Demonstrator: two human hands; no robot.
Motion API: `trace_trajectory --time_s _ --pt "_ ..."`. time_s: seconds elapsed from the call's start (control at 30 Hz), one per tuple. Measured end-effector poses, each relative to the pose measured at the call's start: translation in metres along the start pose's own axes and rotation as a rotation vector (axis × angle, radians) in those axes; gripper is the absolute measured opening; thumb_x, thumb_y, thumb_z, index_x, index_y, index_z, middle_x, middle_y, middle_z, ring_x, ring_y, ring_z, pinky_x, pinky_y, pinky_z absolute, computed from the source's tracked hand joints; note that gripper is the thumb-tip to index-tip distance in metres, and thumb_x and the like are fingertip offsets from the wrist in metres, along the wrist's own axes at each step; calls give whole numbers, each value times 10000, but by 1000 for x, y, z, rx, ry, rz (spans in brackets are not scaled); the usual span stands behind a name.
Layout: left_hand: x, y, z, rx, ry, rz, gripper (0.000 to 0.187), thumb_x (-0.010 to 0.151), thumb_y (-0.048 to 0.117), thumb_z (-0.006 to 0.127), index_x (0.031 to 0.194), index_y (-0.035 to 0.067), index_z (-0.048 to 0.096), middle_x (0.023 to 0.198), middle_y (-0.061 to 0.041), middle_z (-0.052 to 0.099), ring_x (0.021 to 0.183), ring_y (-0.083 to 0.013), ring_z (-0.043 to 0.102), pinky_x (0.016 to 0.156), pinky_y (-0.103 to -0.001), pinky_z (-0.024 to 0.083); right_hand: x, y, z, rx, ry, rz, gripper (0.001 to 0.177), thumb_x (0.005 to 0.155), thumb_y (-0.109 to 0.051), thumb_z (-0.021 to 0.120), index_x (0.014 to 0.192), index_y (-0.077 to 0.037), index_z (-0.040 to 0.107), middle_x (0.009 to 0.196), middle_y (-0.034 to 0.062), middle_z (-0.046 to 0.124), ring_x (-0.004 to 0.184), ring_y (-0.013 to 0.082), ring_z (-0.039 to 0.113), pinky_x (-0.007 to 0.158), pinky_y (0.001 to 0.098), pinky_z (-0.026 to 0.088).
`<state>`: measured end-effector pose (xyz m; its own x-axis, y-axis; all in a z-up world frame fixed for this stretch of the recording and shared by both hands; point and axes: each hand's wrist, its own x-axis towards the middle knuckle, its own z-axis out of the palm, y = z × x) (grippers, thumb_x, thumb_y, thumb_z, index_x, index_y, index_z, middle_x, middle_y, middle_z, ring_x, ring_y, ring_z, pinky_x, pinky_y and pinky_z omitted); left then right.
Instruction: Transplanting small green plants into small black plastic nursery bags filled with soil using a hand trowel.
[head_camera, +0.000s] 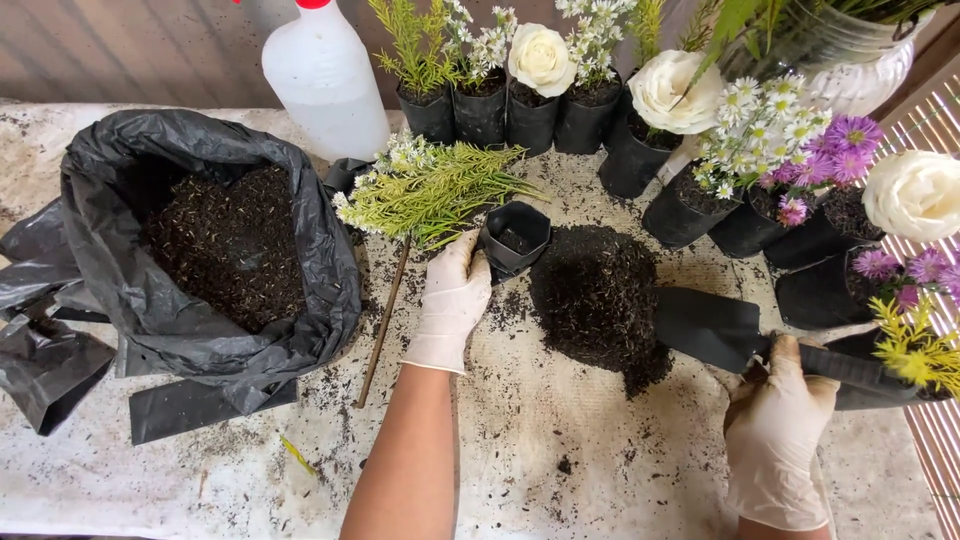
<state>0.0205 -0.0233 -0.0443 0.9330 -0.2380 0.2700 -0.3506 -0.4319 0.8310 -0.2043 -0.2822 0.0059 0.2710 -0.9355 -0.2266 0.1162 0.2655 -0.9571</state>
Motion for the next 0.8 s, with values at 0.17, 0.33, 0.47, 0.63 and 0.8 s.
trace_trajectory --time_s 0.17,0.33,0.47,0.63,0.8 --pt "0 0 1 -47 13 -2 393 910 96 505 1263 114 678 1141 -124 769 1024 -314 733 993 -404 538 20 7 -2 122 100 50 329 965 -270 760 1185 -201 525 1153 -69 746 909 27 766 663 143 626" --pt "-1 1 -1 -46 7 38 430 886 65 493 1276 96 670 1191 -145 752 1068 -342 719 1032 -413 519 9 -10 12 300 68 139 269 959 -171 762 1129 -178 553 1064 -12 781 910 71 791 744 264 723" --pt "0 -4 1 -40 8 59 432 880 70 497 1277 89 667 1196 -160 746 1069 -356 716 1025 -423 521 -9 -25 29 351 -54 192 169 999 -143 702 1094 -127 563 1024 76 765 935 193 795 827 573 698" --pt "0 -4 1 -50 12 59 429 872 47 501 1263 90 672 1182 -152 751 1052 -347 720 1005 -416 530 -46 -60 69 293 -151 211 172 997 -158 651 1106 -138 519 1192 86 742 1115 269 780 867 523 701" --pt "2 -8 4 -62 21 58 429 872 42 507 1265 88 672 1186 -152 750 1046 -339 721 1001 -403 529 -59 -59 102 277 -395 90 163 1021 -162 633 978 -197 480 1165 48 660 1196 255 707 808 475 694"
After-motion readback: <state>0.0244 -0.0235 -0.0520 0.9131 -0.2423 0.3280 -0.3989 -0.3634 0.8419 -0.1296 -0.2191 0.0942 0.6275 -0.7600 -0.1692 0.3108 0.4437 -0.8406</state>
